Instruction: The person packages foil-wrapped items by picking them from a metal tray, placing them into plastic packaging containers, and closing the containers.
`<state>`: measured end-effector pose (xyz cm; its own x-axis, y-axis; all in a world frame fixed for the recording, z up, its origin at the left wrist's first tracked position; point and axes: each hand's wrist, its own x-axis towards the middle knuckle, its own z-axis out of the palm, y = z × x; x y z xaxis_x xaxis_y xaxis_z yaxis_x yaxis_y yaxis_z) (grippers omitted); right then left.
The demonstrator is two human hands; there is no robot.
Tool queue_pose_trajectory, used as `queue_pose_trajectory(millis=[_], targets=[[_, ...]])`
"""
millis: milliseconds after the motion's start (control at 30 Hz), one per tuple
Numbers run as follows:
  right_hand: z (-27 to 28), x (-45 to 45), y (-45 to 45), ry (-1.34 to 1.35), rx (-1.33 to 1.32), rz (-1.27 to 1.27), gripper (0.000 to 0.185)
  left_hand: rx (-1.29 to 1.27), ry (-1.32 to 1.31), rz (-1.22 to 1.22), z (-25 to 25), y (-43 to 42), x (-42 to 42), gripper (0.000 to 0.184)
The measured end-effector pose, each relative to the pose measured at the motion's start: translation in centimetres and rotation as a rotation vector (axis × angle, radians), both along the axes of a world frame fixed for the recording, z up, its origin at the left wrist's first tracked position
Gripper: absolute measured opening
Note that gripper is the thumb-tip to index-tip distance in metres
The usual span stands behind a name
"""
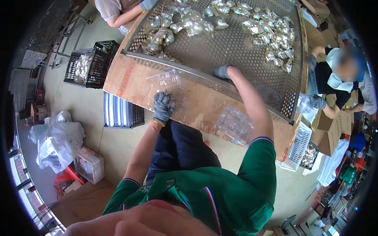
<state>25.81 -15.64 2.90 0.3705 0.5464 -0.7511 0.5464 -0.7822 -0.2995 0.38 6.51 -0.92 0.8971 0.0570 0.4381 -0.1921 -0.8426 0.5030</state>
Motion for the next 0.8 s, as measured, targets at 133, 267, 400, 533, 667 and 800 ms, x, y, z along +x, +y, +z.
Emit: queue_pose_trajectory(millis=[133, 267, 400, 533, 667, 800], targets=[[4.4, -1.6, -4.2, 0.005, 0.042, -0.002, 0.040, 0.010, -0.024, -0.018, -0.5, 0.1, 0.1, 0.030], [0.1, -2.0, -7.9, 0.118, 0.318, -0.444, 0.042, -0.047, -0.054, -0.020, 0.8, -0.1, 0.2, 0.031], [-0.5, -2.1, -6.7, 0.047, 0.539, -0.460, 0.039, 0.019, -0.002, -0.040, -0.7, 0.3, 0.2, 0.029], [-0.7, -1.1, -5.7, -0.193, 1.065, -0.738, 0.030, 0.044, -0.001, -0.018, 0.0, 0.2, 0.0, 0.031], [8.2, -10.5, 0.5, -0.560, 1.312, -0.296, 0.031, 0.094, 0.063, 0.006, -0.5, -0.1, 0.0, 0.037], [4.4, -15.0, 3.6, -0.289, 1.192, -0.270, 0.031, 0.024, 0.039, 0.008, 0.4, -0.1, -0.2, 0.037]])
